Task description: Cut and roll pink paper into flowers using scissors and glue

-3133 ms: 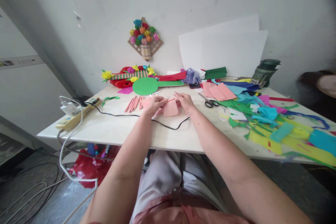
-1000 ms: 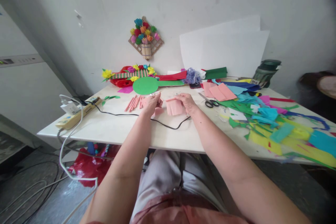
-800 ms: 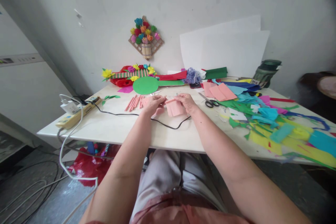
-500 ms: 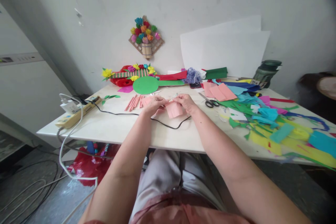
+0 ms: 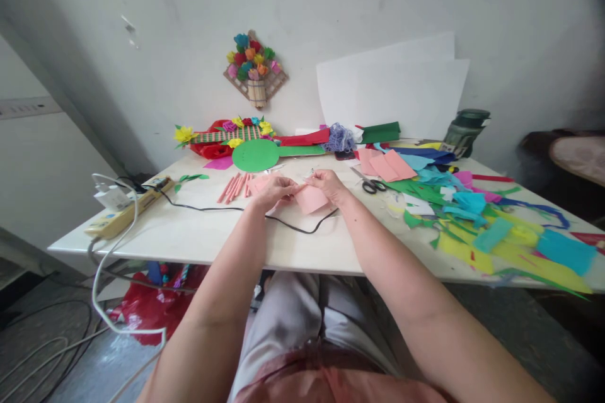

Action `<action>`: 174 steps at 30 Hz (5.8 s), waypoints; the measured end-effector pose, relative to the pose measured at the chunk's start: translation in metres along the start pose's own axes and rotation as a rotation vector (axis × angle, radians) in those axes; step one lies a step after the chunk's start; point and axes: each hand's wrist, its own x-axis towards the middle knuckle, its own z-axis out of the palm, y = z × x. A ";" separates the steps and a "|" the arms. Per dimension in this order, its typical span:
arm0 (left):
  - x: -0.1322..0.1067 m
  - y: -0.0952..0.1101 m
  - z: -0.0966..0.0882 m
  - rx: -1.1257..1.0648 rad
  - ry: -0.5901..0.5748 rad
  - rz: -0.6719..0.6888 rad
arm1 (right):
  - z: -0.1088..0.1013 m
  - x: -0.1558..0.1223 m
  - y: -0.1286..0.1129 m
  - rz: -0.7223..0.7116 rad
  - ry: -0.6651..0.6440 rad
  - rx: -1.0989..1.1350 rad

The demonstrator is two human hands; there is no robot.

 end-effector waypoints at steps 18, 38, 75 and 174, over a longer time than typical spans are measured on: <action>-0.001 0.003 0.001 0.153 -0.056 0.032 | -0.005 0.007 0.011 -0.072 -0.104 -0.137; 0.010 -0.007 -0.008 -0.542 0.353 0.100 | -0.007 0.011 0.004 -0.061 0.307 0.088; 0.007 0.005 0.008 -0.851 0.325 0.104 | 0.010 0.011 0.015 -0.158 0.051 -0.002; 0.020 -0.010 0.011 -0.349 0.213 -0.001 | 0.011 0.003 0.004 -0.064 -0.057 0.350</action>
